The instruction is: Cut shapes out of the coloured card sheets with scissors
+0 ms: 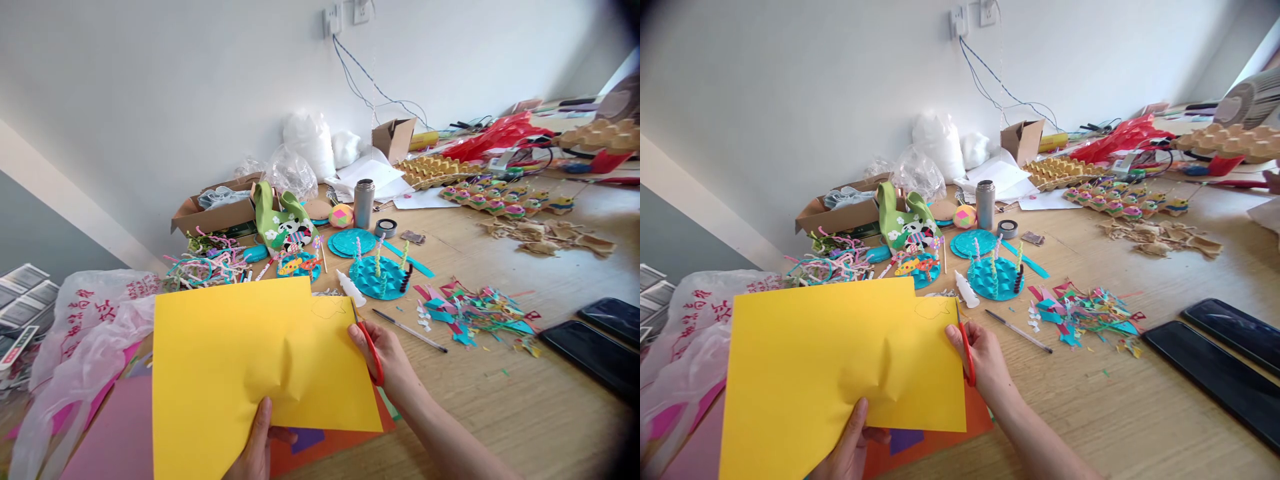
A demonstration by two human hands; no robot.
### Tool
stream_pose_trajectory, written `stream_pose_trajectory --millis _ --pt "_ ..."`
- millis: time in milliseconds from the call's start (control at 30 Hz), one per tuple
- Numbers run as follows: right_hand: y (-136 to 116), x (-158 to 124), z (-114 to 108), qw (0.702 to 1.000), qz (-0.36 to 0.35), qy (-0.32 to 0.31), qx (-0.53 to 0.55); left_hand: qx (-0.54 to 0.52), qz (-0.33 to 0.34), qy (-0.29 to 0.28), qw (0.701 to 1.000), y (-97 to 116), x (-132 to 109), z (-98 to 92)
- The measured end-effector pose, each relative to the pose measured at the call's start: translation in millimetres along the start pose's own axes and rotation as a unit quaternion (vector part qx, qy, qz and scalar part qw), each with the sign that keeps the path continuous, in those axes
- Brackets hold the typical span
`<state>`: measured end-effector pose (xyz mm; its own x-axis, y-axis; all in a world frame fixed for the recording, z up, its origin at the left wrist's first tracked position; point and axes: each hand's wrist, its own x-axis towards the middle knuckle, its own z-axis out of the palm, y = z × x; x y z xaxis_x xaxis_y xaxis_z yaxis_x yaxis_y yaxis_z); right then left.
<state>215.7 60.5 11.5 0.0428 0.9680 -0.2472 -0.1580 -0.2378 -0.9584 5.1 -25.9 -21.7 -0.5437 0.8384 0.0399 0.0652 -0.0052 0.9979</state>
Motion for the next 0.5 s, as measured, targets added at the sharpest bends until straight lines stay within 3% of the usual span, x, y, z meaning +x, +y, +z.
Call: stream_pose_trajectory --millis 133,333,500 --pt "0 0 -1 1.000 0.012 -0.004 -0.002 0.003 -0.002 -0.005 1.000 4 4 1.5" --pt "-1 -1 -1 1.000 0.013 -0.010 0.008 -0.076 -0.080 0.015 0.994 17 10 16.4" --pt "1 1 -2 1.000 0.010 -0.009 -0.007 -0.108 -0.091 0.029 0.989 26 8 21.1"
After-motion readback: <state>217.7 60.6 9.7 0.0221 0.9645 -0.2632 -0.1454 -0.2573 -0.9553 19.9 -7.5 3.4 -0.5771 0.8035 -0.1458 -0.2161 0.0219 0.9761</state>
